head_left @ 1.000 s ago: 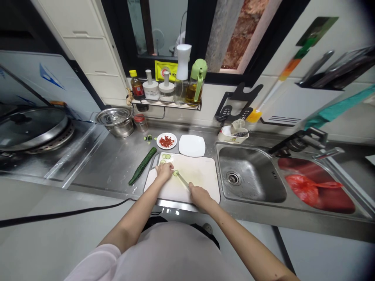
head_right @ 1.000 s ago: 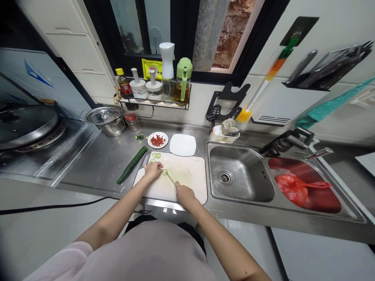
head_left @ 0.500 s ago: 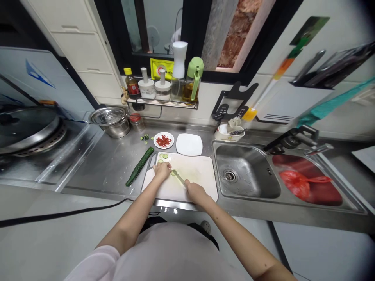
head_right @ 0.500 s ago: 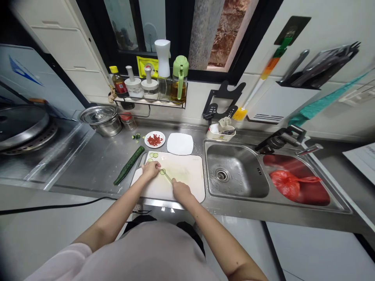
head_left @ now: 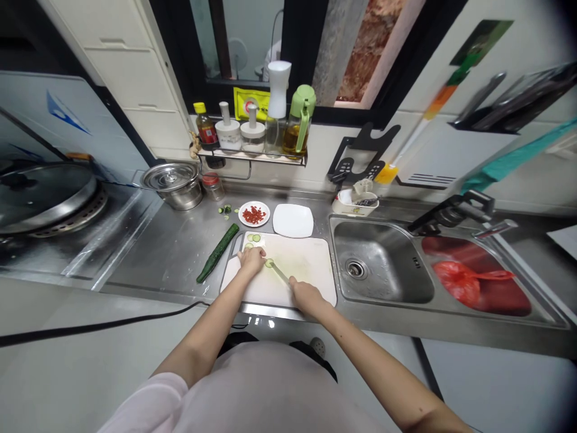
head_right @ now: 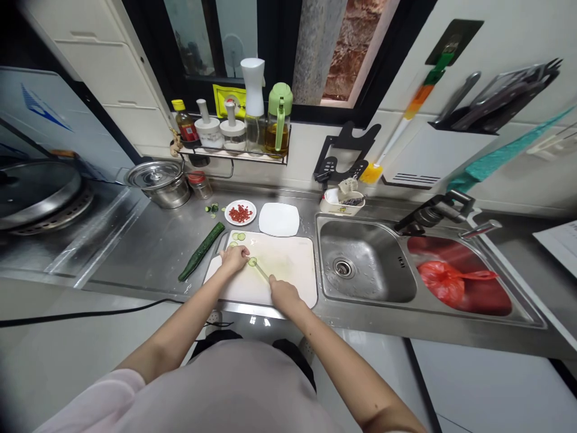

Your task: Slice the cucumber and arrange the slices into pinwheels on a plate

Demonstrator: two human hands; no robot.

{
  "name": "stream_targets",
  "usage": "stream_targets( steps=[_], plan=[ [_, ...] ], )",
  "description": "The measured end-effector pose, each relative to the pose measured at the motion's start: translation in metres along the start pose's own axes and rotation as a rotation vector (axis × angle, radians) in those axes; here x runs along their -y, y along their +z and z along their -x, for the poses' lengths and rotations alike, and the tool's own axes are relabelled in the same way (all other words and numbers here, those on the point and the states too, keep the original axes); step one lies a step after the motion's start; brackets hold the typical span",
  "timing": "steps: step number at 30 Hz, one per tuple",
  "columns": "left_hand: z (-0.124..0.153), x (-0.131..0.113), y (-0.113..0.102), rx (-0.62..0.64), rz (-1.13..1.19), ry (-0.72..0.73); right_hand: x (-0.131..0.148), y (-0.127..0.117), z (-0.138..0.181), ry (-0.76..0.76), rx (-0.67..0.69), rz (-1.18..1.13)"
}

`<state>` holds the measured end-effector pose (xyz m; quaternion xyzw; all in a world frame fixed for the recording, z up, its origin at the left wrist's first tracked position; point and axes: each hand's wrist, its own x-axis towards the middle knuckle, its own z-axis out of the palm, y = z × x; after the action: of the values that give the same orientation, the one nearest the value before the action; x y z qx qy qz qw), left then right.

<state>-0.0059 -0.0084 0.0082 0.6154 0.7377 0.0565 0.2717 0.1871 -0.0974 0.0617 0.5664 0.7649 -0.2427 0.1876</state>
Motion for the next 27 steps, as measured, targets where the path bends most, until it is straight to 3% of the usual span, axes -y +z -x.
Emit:
stream_targets(
  steps=[16,27],
  plan=[
    [-0.002,0.001,0.003,-0.015,-0.003,0.008,0.011,-0.008,-0.007,0.005,-0.011,0.003],
    [0.001,-0.002,0.004,-0.014,0.014,-0.013,0.004,-0.006,-0.001,0.007,0.002,0.023]
  ],
)
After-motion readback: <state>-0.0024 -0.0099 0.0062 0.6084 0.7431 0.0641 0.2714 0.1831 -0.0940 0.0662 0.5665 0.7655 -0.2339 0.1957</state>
